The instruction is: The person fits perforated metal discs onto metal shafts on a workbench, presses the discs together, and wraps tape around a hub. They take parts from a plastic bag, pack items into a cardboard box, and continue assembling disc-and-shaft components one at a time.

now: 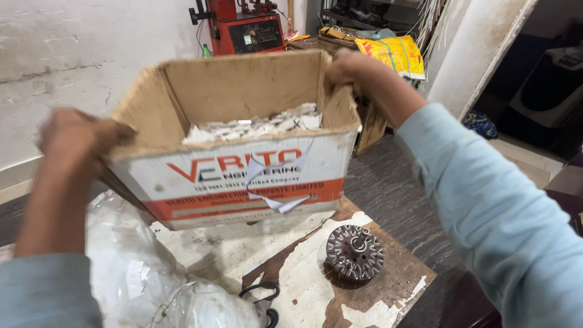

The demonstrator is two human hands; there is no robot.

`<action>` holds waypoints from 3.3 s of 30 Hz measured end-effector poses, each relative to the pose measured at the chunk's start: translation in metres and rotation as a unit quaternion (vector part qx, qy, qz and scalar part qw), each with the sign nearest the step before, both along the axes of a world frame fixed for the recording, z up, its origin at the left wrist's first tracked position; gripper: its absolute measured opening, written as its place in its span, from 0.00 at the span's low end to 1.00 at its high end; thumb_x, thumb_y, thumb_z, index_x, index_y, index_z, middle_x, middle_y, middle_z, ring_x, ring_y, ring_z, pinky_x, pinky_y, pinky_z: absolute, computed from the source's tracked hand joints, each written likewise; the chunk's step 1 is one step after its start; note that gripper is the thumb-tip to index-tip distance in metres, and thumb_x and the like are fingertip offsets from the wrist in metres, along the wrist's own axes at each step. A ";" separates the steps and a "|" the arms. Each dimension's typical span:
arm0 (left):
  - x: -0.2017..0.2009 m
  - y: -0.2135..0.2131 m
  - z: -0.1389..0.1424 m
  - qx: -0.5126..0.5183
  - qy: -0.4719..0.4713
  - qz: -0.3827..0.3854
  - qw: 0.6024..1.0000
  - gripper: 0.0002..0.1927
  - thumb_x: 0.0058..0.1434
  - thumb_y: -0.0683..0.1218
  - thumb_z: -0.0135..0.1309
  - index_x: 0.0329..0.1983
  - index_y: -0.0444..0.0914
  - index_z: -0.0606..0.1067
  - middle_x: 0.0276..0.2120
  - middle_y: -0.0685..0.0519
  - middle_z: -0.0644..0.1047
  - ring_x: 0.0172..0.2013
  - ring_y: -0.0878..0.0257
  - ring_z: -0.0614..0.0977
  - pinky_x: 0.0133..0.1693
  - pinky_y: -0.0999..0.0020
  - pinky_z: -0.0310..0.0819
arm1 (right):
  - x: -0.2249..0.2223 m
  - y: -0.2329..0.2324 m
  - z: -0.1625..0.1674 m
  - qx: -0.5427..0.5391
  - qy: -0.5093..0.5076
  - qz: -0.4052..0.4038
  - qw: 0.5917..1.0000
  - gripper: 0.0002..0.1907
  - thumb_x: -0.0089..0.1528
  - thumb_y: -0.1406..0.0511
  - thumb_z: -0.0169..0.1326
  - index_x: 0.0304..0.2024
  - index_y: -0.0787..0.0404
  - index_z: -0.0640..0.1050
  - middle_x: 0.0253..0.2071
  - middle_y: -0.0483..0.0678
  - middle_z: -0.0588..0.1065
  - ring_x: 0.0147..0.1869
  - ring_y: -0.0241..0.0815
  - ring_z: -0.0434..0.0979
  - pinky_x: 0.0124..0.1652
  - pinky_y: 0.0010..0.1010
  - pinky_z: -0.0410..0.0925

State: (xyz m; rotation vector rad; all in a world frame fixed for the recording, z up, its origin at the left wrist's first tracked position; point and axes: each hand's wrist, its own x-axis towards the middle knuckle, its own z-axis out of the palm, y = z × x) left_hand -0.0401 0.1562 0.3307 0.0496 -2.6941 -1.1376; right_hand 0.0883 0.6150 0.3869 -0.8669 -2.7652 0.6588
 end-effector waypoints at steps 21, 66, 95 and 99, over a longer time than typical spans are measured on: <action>-0.032 0.067 -0.025 0.008 0.179 -0.047 0.983 0.19 0.49 0.49 0.72 0.34 0.29 0.82 0.35 0.36 0.82 0.39 0.46 0.85 0.47 0.55 0.78 | -0.036 0.025 -0.026 0.030 0.123 -0.040 0.991 0.31 0.46 0.64 0.70 0.51 0.70 0.83 0.48 0.60 0.82 0.43 0.54 0.82 0.36 0.47 0.74; -0.038 0.087 -0.108 0.508 -0.169 -0.193 0.823 0.42 0.65 0.70 0.33 0.70 0.35 0.61 0.67 0.36 0.66 0.65 0.47 0.71 0.64 0.41 0.65 | -0.052 0.036 -0.142 -0.362 0.217 0.039 0.906 0.43 0.56 0.35 0.44 0.62 0.53 0.75 0.59 0.52 0.77 0.59 0.45 0.75 0.54 0.44 0.66; -0.099 0.059 -0.284 0.373 -0.007 -0.209 0.904 0.34 0.72 0.64 0.31 0.76 0.44 0.55 0.71 0.46 0.60 0.69 0.53 0.62 0.66 0.56 0.53 | -0.056 0.006 -0.379 -0.512 0.326 0.028 0.794 0.24 0.72 0.54 0.38 0.53 0.70 0.69 0.47 0.62 0.73 0.49 0.52 0.81 0.43 0.42 0.77; -0.089 0.069 -0.327 0.553 -0.196 -0.229 0.777 0.31 0.65 0.63 0.34 0.65 0.43 0.68 0.62 0.50 0.74 0.60 0.53 0.75 0.57 0.44 0.70 | -0.055 0.018 -0.396 -0.548 0.341 0.028 0.764 0.26 0.73 0.55 0.40 0.54 0.75 0.71 0.47 0.66 0.73 0.42 0.57 0.80 0.37 0.45 0.74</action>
